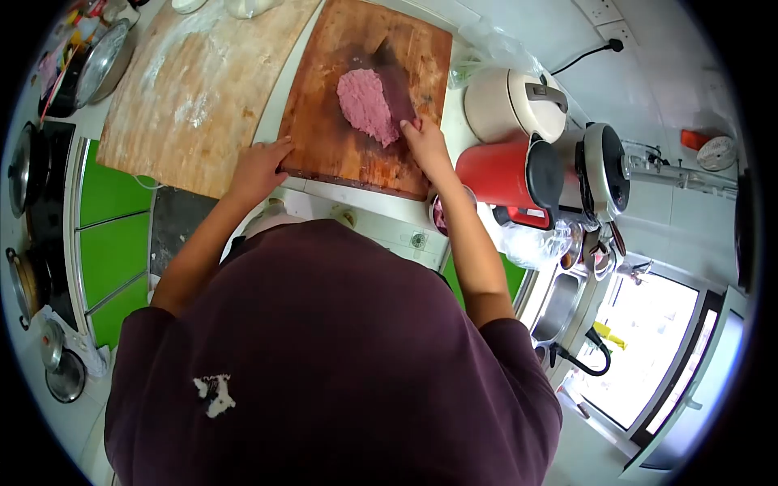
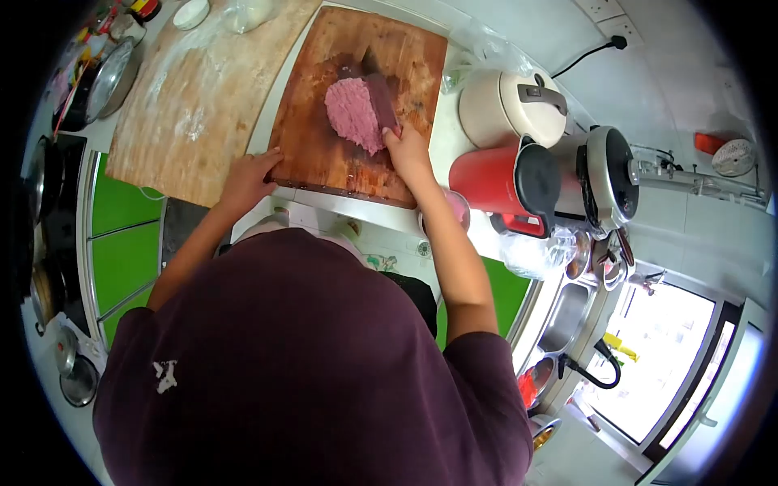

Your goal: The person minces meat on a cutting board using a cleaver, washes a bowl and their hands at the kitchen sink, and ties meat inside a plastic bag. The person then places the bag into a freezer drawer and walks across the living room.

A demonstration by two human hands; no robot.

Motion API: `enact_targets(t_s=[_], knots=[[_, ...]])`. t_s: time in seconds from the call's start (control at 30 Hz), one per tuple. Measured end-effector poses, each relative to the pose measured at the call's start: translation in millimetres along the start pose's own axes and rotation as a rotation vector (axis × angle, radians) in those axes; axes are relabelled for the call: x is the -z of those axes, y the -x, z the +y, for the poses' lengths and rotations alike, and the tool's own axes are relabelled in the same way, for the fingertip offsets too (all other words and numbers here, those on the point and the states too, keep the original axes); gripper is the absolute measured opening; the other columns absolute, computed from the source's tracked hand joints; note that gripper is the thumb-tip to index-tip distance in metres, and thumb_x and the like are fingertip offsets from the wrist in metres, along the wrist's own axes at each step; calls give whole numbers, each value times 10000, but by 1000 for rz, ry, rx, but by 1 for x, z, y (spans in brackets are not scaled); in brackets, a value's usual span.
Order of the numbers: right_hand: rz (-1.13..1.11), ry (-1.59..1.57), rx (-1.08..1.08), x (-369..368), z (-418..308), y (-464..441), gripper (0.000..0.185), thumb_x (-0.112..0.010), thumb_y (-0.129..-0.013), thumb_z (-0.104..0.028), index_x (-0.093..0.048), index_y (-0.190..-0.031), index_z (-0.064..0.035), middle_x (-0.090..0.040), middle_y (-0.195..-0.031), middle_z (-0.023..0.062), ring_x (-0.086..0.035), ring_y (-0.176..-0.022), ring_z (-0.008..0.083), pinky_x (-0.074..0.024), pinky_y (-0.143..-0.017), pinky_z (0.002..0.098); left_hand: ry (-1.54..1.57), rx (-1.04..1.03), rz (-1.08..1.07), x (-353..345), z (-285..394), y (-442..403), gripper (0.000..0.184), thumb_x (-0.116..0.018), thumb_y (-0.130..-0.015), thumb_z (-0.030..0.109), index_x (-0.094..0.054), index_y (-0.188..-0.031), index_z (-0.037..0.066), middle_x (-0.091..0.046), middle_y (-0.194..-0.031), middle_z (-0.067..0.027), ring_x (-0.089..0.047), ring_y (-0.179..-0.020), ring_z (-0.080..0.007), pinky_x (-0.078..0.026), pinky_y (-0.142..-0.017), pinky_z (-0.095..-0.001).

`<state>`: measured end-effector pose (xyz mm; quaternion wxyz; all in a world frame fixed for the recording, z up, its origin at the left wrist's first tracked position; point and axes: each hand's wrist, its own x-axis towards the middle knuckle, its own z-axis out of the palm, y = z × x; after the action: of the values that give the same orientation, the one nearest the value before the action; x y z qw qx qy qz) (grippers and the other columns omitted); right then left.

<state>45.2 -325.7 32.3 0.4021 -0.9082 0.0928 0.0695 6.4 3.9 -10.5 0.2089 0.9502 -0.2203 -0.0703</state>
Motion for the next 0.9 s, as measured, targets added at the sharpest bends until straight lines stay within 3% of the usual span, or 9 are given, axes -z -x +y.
enact_targets(t_s=[0.1, 0.2, 0.23, 0.33, 0.47, 0.63, 0.77, 0.9], knots=[[145, -66, 29, -7, -13, 13, 340, -578, -898, -272, -573, -1008, 49, -650, -842, 236, -632, -812, 395, -477, -747, 434, 26, 18, 2, 0, 3, 2, 556, -730, -694, 152, -575, -1225, 97, -555, -1340, -22, -586, -912, -283, -464, -805, -406], [-108, -11, -100, -14, 34, -15, 302, -581, -904, -251, -567, -975, 41, -635, -756, 183, -628, -679, 336, -484, -642, 411, -9, -1, -31, 0, 4, 5, 556, -735, -694, 160, -576, -1224, 102, -552, -1343, -20, -585, -915, -281, -463, -808, -409], [-165, -267, -189, 0, 18, -7, 239, -583, -912, -242, -529, -913, -9, -548, -638, 79, -536, -498, 216, -438, -474, 358, -28, 3, -29, 1, 3, 3, 557, -737, -694, 164, -577, -1224, 105, -550, -1345, -19, -585, -916, -280, -462, -810, -410], [-128, -719, -259, 27, 2, 34, 243, -564, -937, -230, -395, -825, -96, -391, -579, -7, -358, -397, 100, -312, -354, 265, -19, 11, -31, 0, 4, 4, 562, -736, -700, 175, -571, -1235, 115, -537, -1359, -16, -584, -922, -277, -460, -814, -411], [-70, -954, -563, 15, 42, 56, 213, -558, -938, -211, -380, -868, -116, -393, -570, -13, -355, -411, 92, -316, -354, 260, -24, -6, -42, 0, 1, 2, 565, -726, -710, 175, -563, -1249, 124, -524, -1373, -13, -583, -923, -269, -456, -822, -405], [-166, -1098, -526, -19, 36, 49, 223, -568, -931, -211, -363, -868, -149, -389, -584, -16, -337, -409, 89, -299, -355, 259, 4, -31, -19, -4, -4, 4, 560, -723, -709, 171, -566, -1244, 122, -525, -1371, -9, -580, -930, -258, -449, -831, -404], [-136, -925, -454, -22, 3, 28, 227, -572, -922, -225, -381, -835, -141, -384, -590, -22, -339, -405, 77, -287, -347, 253, -23, -41, -26, -2, -3, 4, 556, -724, -709, 172, -569, -1240, 119, -528, -1367, -3, -577, -933, -258, -445, -829, -403], [-107, -426, -214, -24, 7, 15, 184, -581, -910, -237, -525, -951, -67, -529, -651, 72, -495, -499, 195, -422, -471, 345, -39, -44, 2, -3, -4, 6, 557, -729, -708, 176, -571, -1239, 121, -533, -1362, 8, -579, -923, -251, -445, -821, -396]])
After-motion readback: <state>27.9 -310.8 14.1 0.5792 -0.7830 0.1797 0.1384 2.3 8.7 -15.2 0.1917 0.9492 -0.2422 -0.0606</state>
